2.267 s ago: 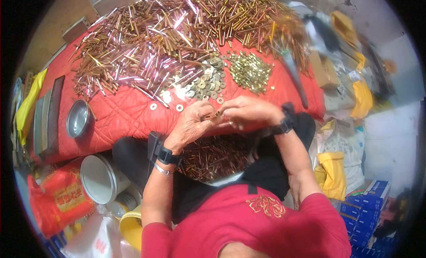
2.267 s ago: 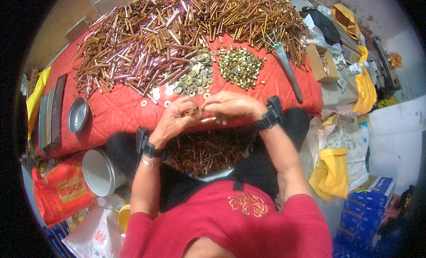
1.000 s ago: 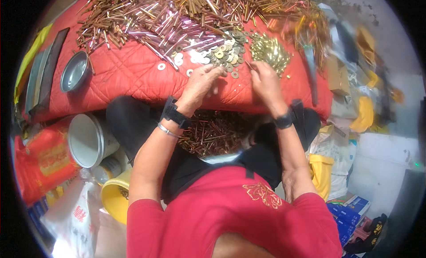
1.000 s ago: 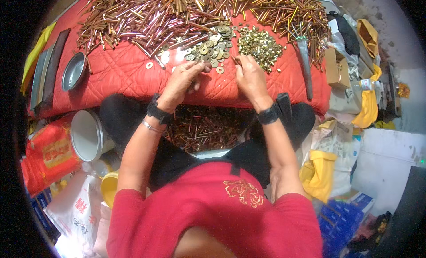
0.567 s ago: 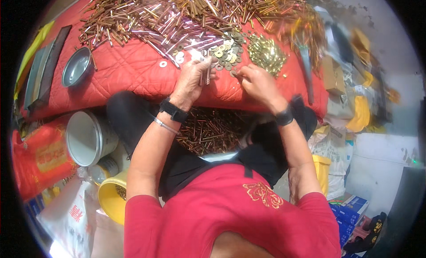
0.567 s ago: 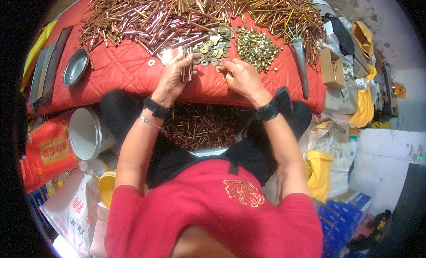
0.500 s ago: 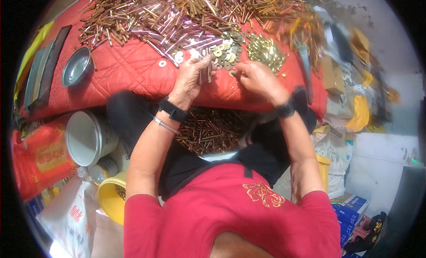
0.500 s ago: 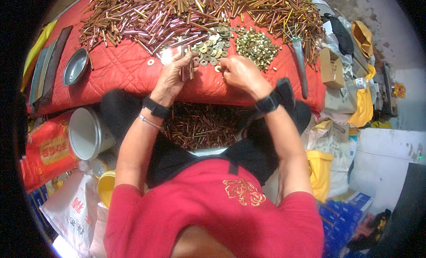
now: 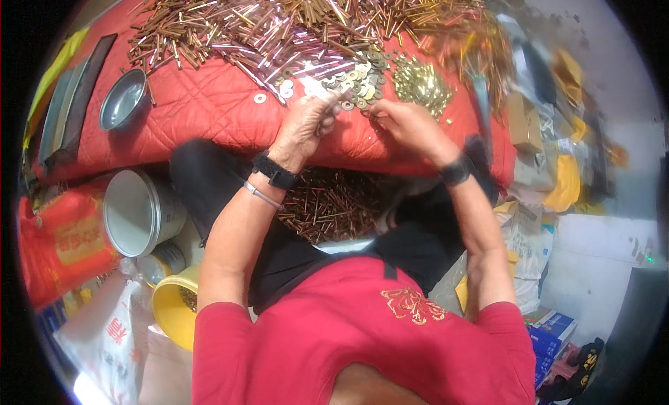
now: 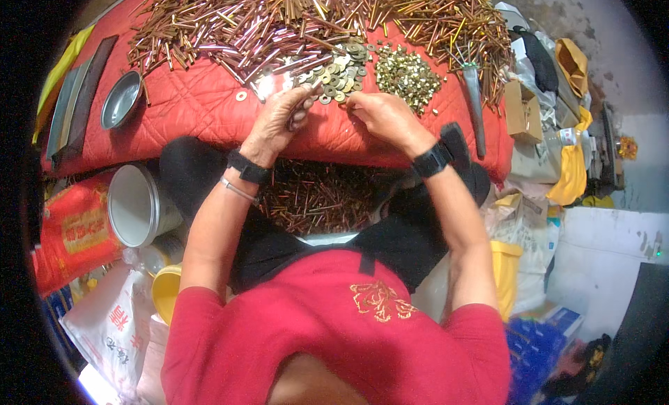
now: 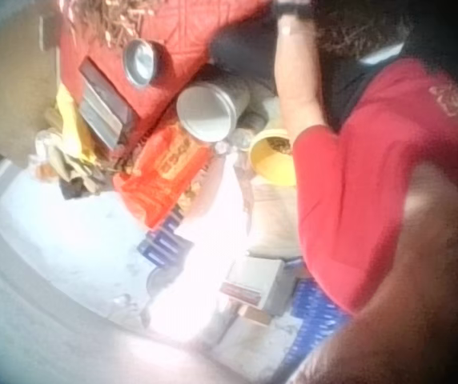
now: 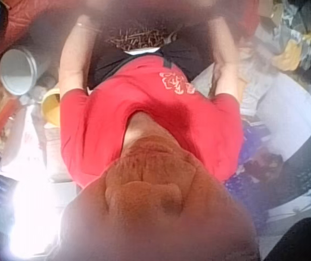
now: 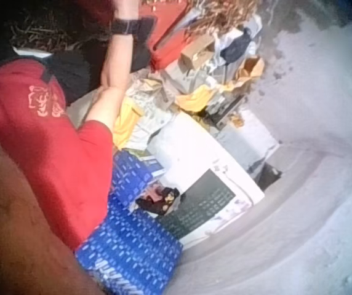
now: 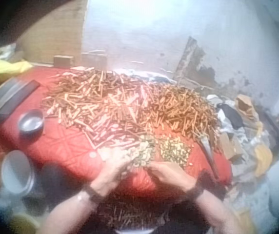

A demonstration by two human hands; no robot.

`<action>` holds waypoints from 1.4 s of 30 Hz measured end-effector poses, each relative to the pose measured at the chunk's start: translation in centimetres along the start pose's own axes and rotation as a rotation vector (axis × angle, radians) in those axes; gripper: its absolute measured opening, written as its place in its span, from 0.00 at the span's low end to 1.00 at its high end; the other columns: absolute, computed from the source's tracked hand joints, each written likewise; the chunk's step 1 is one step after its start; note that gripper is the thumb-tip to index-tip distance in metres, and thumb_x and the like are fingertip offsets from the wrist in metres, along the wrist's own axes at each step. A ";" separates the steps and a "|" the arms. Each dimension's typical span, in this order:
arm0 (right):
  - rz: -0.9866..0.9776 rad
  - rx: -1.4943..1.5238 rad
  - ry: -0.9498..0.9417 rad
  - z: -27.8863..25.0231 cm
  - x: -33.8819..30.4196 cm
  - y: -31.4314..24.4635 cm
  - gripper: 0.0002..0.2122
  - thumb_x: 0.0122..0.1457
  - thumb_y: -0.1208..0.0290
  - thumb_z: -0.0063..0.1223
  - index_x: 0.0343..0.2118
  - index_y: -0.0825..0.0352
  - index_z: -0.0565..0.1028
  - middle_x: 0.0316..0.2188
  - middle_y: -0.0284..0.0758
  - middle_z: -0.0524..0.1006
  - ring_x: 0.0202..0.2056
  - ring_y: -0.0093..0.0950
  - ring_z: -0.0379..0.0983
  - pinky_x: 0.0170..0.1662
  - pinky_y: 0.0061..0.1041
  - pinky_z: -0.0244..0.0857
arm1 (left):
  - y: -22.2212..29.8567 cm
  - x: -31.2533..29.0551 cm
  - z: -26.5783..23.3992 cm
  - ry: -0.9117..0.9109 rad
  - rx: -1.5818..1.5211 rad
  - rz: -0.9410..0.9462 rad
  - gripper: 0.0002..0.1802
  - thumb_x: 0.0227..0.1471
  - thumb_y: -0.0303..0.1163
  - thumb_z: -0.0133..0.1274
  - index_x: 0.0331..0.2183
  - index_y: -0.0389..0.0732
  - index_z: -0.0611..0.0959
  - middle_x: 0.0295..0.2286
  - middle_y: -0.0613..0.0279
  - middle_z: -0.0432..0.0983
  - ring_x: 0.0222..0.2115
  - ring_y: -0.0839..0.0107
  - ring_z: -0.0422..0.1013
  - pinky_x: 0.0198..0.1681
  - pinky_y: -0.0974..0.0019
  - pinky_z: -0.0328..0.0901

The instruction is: Assembling small metal pins and washers on a work surface.

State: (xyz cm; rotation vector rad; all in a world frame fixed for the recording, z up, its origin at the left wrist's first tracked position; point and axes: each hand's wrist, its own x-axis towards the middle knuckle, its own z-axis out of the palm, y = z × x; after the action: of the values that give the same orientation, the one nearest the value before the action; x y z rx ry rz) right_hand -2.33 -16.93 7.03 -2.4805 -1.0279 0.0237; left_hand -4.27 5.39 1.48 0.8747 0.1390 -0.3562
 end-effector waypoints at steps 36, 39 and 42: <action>0.263 0.621 0.883 5.5 4.6 -5.5 0.12 0.62 0.64 0.45 0.36 0.68 0.76 0.35 0.38 0.69 0.38 0.31 0.69 0.41 0.25 0.64 | -2.2 -0.7 2.4 -0.065 -0.249 -0.069 0.09 0.54 0.35 0.54 0.36 0.45 0.74 0.22 0.76 0.66 0.17 0.87 0.58 0.14 0.84 0.49; 0.272 0.645 0.791 4.9 4.8 -4.2 0.07 0.58 0.70 0.50 0.35 0.68 0.75 0.32 0.38 0.71 0.36 0.34 0.70 0.42 0.29 0.63 | -1.5 -0.6 1.6 0.026 -0.252 -0.018 0.09 0.54 0.34 0.55 0.36 0.40 0.76 0.25 0.70 0.72 0.16 0.87 0.60 0.13 0.84 0.50; 0.145 -0.070 0.728 2.2 3.2 1.6 0.04 0.48 0.76 0.55 0.28 0.65 0.75 0.27 0.38 0.72 0.32 0.38 0.69 0.38 0.36 0.63 | -0.1 -0.4 0.7 0.060 -0.188 0.004 0.12 0.55 0.34 0.53 0.38 0.37 0.76 0.23 0.69 0.73 0.15 0.87 0.60 0.13 0.84 0.51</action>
State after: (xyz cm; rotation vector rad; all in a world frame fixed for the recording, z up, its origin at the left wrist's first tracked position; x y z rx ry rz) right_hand 0.60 -14.88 4.87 -2.3097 -0.5364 -0.8153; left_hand -4.75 4.90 1.96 0.7004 0.2225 -0.3084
